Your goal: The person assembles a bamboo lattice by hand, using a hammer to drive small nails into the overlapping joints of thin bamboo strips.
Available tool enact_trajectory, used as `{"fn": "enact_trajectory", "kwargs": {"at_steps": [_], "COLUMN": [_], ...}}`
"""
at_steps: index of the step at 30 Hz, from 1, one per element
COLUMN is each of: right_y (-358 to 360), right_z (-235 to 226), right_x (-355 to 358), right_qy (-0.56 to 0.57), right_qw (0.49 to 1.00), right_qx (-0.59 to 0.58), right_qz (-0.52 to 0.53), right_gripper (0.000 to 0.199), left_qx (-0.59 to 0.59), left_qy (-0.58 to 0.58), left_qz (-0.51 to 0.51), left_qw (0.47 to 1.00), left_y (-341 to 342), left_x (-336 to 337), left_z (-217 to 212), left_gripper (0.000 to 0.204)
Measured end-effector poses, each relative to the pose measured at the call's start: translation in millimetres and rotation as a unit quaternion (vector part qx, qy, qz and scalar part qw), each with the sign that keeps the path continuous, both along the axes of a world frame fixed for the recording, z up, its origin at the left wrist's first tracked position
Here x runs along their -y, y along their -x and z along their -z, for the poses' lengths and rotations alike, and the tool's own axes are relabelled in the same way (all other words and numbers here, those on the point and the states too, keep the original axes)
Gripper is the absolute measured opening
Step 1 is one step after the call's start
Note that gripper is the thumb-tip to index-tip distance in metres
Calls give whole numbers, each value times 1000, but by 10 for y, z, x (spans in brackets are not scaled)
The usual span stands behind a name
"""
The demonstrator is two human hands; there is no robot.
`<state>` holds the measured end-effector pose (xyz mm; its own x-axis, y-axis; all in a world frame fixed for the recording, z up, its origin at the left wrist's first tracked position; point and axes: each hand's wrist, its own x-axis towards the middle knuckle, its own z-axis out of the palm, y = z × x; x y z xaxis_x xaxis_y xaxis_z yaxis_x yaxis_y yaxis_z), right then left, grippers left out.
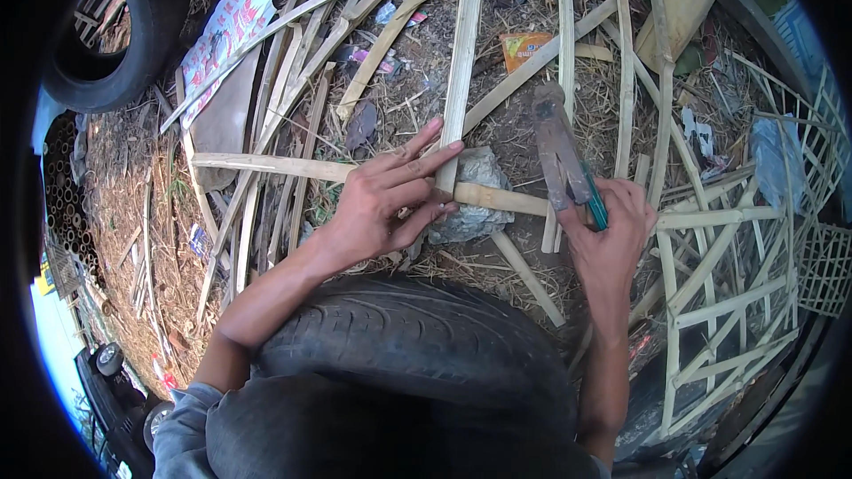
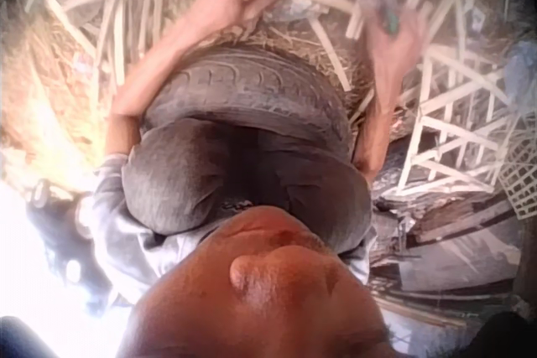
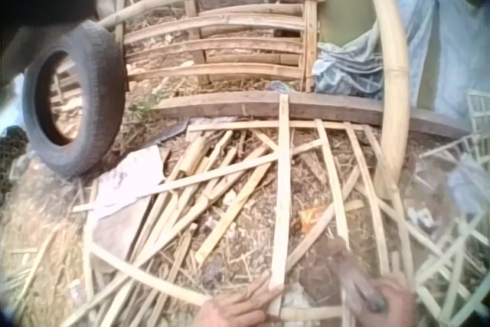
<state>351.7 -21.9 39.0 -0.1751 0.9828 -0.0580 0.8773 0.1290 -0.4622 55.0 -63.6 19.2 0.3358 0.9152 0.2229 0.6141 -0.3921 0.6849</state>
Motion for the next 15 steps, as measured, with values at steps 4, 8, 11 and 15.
{"fn": "enact_trajectory", "kwargs": {"at_steps": [4,8,11,15], "right_y": [-223,-65,-13,-396], "right_z": [-279,-310,-376,-157], "right_x": [229,595,625,945], "right_qy": [53,98,300,203], "right_qw": [986,980,910,971], "right_qx": [-128,-170,-287,-125], "right_qz": [89,13,-2,-2], "right_gripper": [10,56,63,31], "left_qx": [-2,-3,-10,11], "left_qy": [-21,-25,-22,-20], "left_qz": [-11,-34,-30,-25], "left_qw": [1000,999,999,999], "left_y": [-62,-94,-49,-42], "left_x": [-10,4,15,-11], "left_z": [-18,61,65,109], "left_gripper": [16,15,15,12]}}
